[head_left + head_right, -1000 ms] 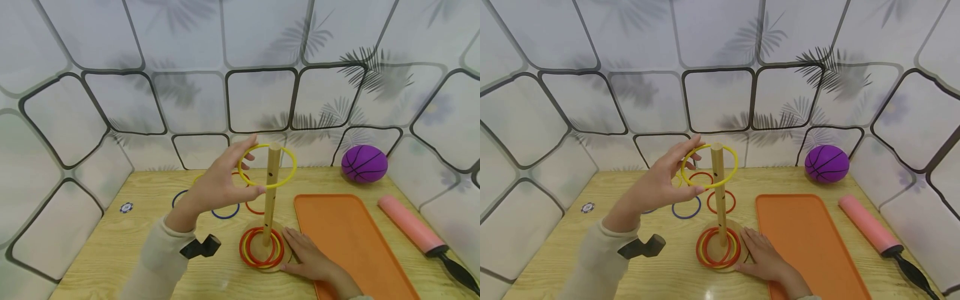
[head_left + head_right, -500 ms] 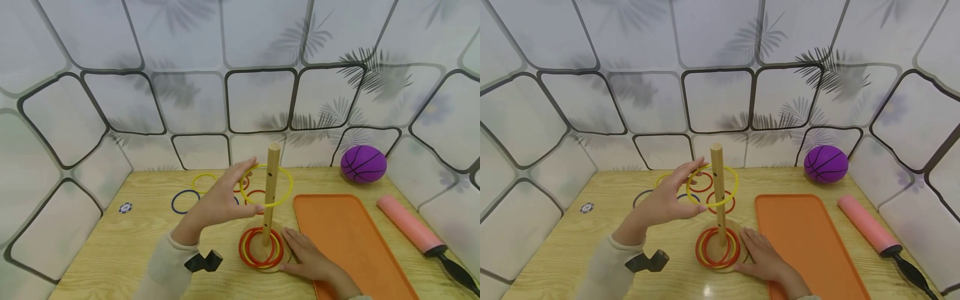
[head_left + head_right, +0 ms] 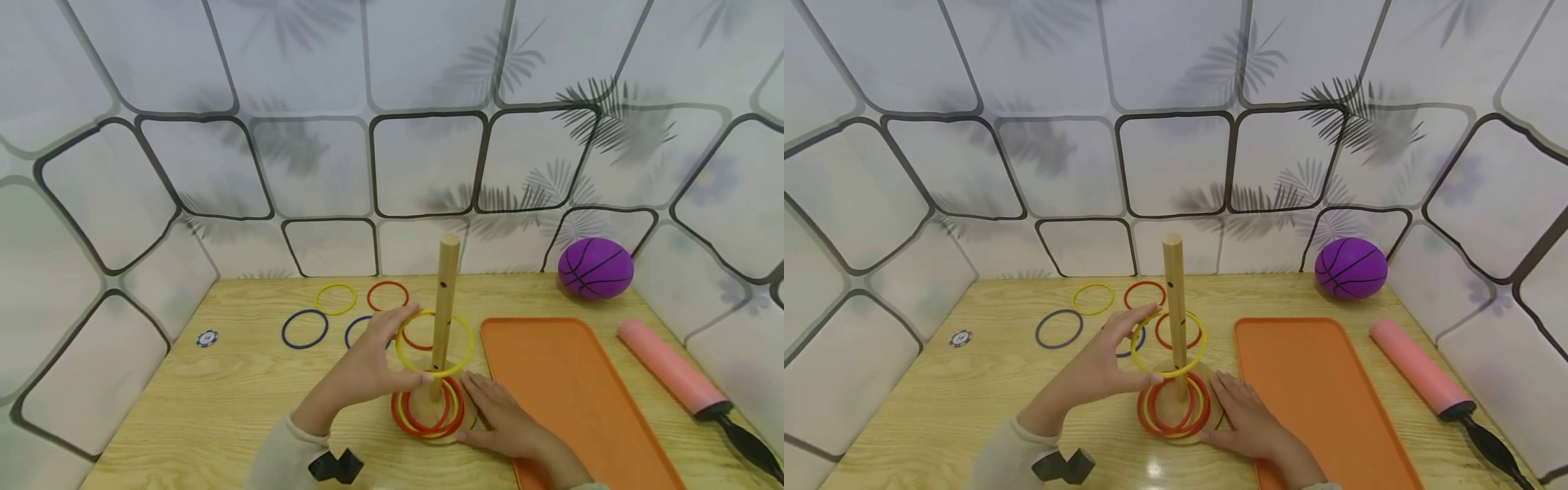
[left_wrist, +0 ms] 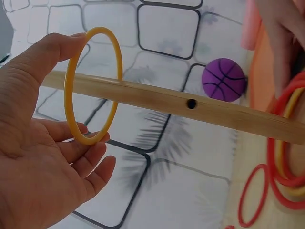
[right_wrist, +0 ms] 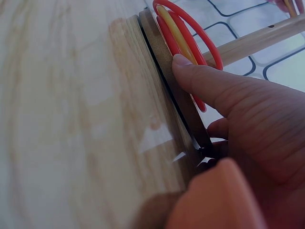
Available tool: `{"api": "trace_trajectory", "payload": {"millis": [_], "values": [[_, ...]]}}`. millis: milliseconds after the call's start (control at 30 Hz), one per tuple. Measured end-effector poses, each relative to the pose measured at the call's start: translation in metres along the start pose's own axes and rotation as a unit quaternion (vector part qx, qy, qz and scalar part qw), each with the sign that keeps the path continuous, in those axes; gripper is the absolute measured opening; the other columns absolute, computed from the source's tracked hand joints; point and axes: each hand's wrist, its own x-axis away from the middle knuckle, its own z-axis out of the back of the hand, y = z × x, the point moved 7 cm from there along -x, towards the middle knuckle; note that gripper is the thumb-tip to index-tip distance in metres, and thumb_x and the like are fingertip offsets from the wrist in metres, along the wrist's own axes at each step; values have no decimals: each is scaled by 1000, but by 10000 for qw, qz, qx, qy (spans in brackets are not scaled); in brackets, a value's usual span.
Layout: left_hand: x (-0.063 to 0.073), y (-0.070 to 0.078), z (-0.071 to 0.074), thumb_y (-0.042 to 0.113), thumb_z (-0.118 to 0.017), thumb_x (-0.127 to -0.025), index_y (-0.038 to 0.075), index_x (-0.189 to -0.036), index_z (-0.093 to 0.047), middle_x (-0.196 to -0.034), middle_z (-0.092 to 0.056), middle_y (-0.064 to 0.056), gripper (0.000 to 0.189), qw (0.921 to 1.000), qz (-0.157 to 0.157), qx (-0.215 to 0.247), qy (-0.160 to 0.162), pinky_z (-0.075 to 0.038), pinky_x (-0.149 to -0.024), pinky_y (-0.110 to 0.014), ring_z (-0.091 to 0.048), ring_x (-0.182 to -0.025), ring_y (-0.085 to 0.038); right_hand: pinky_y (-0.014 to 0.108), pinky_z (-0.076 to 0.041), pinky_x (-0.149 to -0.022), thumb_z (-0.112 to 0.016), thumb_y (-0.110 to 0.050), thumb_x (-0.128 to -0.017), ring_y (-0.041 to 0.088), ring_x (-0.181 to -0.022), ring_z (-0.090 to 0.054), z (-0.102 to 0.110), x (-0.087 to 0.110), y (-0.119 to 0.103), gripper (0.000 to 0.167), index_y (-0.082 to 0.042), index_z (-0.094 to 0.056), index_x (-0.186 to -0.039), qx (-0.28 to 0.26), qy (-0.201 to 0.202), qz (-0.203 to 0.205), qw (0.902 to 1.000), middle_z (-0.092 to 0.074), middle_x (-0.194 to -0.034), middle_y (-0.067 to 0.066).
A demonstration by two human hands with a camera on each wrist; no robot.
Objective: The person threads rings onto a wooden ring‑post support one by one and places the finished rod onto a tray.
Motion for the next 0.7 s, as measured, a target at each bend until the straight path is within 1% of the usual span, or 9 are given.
{"api": "trace_trajectory", "payload": {"millis": [100,200,300,400,467,600,700], "values": [[5,-9,-6,32,-80,-74,18,-147,-35,-146,-36,1,87,9999,101,-90,-15,-40,-93,-43,-40,-116,-17,65,-12,-104,-64,-53,-84,46,-136,-22,0,0,1,92,3,-26,-147,68,-7,16,10000,-25,-149,27],[11,-21,-14,34,-80,-75,17,-147,-35,-145,-37,-1,86,9995,265,-84,-126,-41,-91,-45,-40,-114,-18,65,-14,-104,-63,-53,-84,45,-136,-23,0,0,2,92,3,-26,-147,135,-4,7,9999,-25,-149,27],[17,-32,-24,35,-79,-76,14,-146,-36,-145,-37,-5,85,9989,381,-44,-265,-41,-94,-47,-38,-121,-23,65,-14,-104,-63,-54,-84,45,-136,-23,0,0,2,92,3,-26,-147,153,19,-7,9999,-25,-149,27],[20,-42,-33,34,-80,-75,9,-145,-37,-144,-38,-9,86,9986,386,-110,-356,-40,-95,-50,-37,-125,-28,64,-13,-105,-64,-54,-84,46,-136,-22,0,0,2,93,4,-26,-147,131,18,-30,9999,-25,-149,27],[23,-48,-39,34,-80,-74,8,-145,-37,-144,-38,-10,86,9983,421,-137,-392,-38,-97,-52,-34,-128,-29,64,-12,-105,-64,-54,-84,46,-136,-22,0,0,2,93,4,-27,-146,113,3,-52,9999,-25,-149,27],[27,-59,-47,34,-82,-73,6,-145,-36,-143,-38,-12,89,9977,546,-121,-386,-35,-100,-54,-32,-130,-28,63,-11,-106,-64,-53,-84,45,-136,-22,-1,0,2,93,4,-27,-146,97,-37,-72,9999,-25,-149,27],[29,-65,-52,34,-82,-72,4,-144,-36,-139,-40,-11,91,9970,617,-195,-415,-36,-100,-52,-33,-127,-26,63,-12,-106,-64,-53,-84,45,-136,-22,-1,-1,2,92,4,-28,-146,108,-48,-68,9999,-25,-149,27]]}}
